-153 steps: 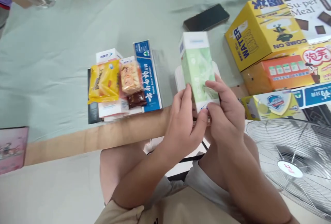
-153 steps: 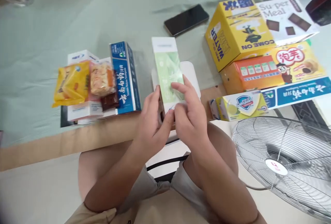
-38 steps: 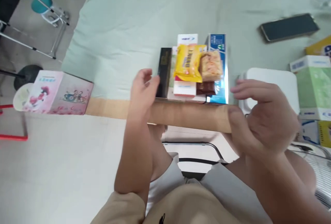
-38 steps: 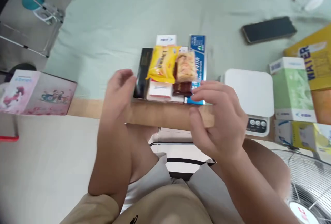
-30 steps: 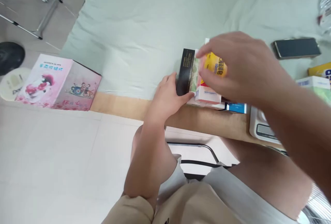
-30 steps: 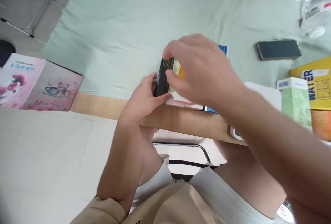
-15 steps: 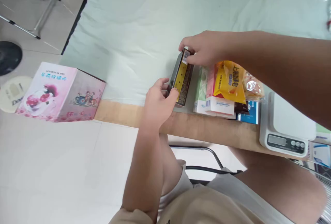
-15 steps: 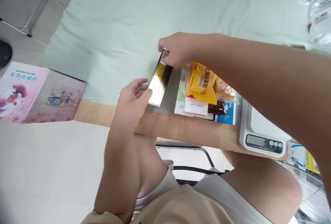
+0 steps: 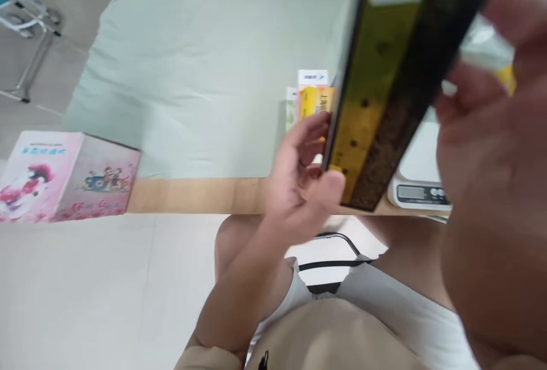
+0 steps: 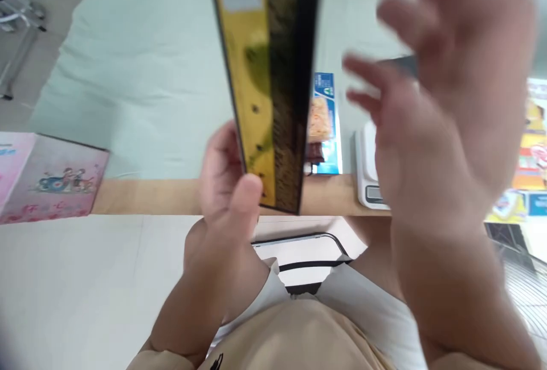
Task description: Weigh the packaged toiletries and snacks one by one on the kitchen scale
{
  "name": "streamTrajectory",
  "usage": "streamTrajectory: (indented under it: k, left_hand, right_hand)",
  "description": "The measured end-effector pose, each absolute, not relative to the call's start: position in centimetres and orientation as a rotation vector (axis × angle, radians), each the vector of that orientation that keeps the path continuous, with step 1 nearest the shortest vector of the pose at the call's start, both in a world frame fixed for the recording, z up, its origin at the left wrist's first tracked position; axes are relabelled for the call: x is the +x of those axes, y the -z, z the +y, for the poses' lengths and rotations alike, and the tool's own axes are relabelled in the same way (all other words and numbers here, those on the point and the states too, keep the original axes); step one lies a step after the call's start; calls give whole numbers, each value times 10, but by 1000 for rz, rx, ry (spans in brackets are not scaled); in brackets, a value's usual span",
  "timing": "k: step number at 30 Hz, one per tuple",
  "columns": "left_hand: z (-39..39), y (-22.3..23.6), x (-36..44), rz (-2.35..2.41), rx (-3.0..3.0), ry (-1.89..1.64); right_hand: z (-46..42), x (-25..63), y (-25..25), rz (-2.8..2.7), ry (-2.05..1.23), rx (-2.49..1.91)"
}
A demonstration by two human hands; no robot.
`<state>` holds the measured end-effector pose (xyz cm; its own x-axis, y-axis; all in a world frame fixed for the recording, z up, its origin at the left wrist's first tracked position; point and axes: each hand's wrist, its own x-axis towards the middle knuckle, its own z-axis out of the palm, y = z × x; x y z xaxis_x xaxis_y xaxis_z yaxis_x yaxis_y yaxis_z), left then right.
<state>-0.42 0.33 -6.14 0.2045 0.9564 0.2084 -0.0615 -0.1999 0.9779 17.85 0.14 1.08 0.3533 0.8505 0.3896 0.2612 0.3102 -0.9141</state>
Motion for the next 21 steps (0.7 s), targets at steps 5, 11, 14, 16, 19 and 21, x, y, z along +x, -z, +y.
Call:
streamTrajectory:
  k: [5,11,14,16,19,21]
  left_hand:
    - [-43,71,69,583,1436,-903]
    - [-54,99,133,734,1791,-775]
    - [-46,105,148,917,2084,-800]
    - [-41,108,156,965,2191,-811]
    - [-36,113,165,983,2232,-805]
    - [-33,117,169,987,2228,-838]
  right_hand:
    - [-130,215,62,-1159,-531,-1345]
    - [-145,249,93,-1080,-317,-1686]
    - [-131,270,97,-1107,-182,-1747]
    - [-125,280,101,-1162,-96,-1749]
    - [-122,288,107,-1224,113,-1782]
    - [-124,290,112,-1249,191,-1806]
